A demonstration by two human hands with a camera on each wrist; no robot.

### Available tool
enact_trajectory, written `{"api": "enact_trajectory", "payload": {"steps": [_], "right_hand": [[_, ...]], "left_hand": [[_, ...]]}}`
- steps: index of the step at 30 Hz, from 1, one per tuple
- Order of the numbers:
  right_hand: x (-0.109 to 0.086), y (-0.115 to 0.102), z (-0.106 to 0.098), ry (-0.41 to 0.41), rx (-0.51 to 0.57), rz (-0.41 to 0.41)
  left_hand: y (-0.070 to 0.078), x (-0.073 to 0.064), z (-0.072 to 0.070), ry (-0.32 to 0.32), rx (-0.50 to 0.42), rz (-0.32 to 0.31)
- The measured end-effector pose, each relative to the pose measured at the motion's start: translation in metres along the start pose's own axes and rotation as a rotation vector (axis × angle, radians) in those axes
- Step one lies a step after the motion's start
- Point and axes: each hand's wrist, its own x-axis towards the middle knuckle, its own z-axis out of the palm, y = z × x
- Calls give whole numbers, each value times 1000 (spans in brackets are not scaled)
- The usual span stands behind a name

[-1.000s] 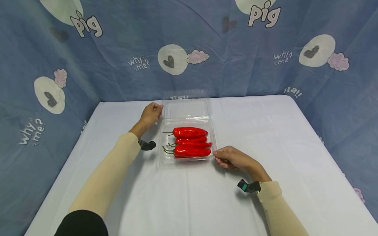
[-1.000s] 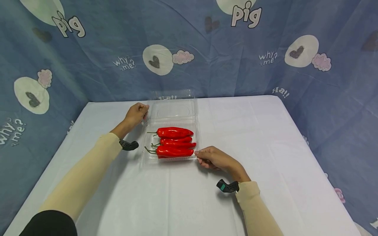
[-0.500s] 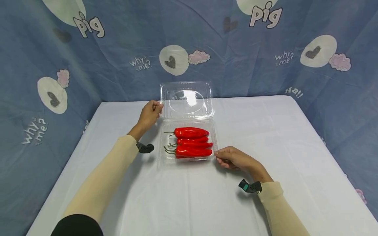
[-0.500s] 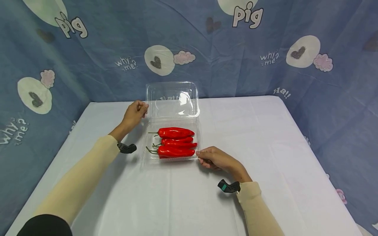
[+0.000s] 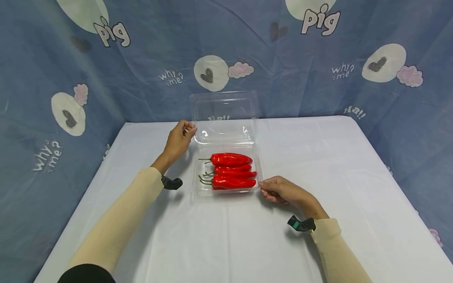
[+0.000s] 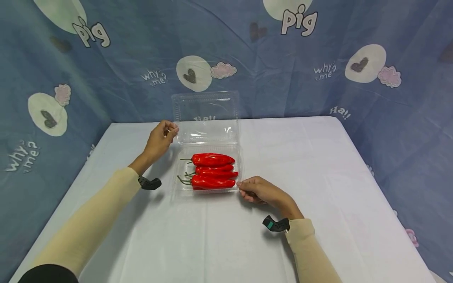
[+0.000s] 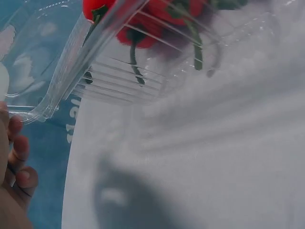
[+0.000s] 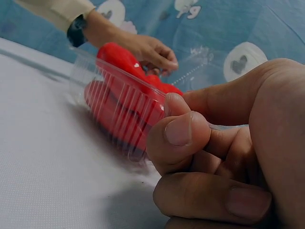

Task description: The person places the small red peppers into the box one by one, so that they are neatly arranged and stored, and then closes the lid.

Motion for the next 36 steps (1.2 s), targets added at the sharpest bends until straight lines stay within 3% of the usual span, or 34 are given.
{"api": "enact_trajectory", "payload": {"steps": [20,36], "right_hand": [[-2,1,-1,-22,-6,-22],[-1,1,0,-27,-24,-30]], "left_hand": [[7,-19,-12,22,159,175],[7,-33,-21,17,230,257]]}}
